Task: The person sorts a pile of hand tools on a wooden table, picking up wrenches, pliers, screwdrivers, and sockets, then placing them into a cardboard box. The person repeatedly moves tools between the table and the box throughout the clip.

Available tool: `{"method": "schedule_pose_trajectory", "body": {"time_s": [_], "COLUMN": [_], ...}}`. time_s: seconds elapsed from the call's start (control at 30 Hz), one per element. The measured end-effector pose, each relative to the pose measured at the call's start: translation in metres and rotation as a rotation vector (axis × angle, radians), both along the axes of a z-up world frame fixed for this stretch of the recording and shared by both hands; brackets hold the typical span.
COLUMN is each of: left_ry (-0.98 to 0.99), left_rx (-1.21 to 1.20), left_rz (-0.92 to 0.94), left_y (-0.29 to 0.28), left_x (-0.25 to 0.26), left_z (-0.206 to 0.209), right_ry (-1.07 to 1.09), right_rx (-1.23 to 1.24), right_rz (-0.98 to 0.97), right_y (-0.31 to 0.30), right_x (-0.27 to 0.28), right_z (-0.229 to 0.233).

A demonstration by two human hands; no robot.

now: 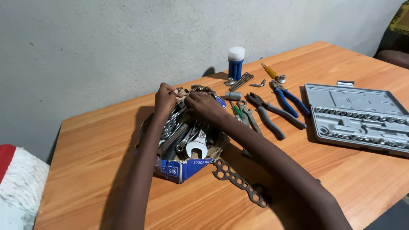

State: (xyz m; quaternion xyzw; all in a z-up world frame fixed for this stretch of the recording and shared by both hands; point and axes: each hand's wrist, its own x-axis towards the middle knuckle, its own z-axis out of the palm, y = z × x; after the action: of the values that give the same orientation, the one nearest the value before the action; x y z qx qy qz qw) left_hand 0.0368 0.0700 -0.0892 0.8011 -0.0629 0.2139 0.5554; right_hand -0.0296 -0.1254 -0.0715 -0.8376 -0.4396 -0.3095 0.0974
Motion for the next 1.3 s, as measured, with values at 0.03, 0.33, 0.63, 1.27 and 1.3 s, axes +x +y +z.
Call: {"method": "schedule_pose_trajectory", "body": {"time_s": [0.03,0.33,0.63,1.27,1.3], "left_ry": [0.013,-0.021,-0.222,-0.328,-0.342], "left_rx": [-0.024,0.077,0.096,0.518,0.537], "left_rz": [-0.012,-0.052,-0.124,-0.125,-0.122], "left_y": [0.0,0.0,-0.006,-0.061,-0.061], "left_x": [-0.001,-0.002,-0.017,-0.074,-0.075], "left_z": [0.001,0.009,0.02,0.035,0.034], "right_ry": [-0.088,-0.521,0.059,0.462,0.488], "right_rx": [-0.053,-0.671,-0.04,0.23,0.225], "right_rz": [-0.019,-0.152,-0.182,-0.247,-0.266], "right_y": [0.0,-0.016,-0.114,-0.13,-0.129], "right_x": [0.0,-0.04,-0.091,-0.087,-0.088], "right_z": [0.001,0.023,0.062,0.022,0.02]}}
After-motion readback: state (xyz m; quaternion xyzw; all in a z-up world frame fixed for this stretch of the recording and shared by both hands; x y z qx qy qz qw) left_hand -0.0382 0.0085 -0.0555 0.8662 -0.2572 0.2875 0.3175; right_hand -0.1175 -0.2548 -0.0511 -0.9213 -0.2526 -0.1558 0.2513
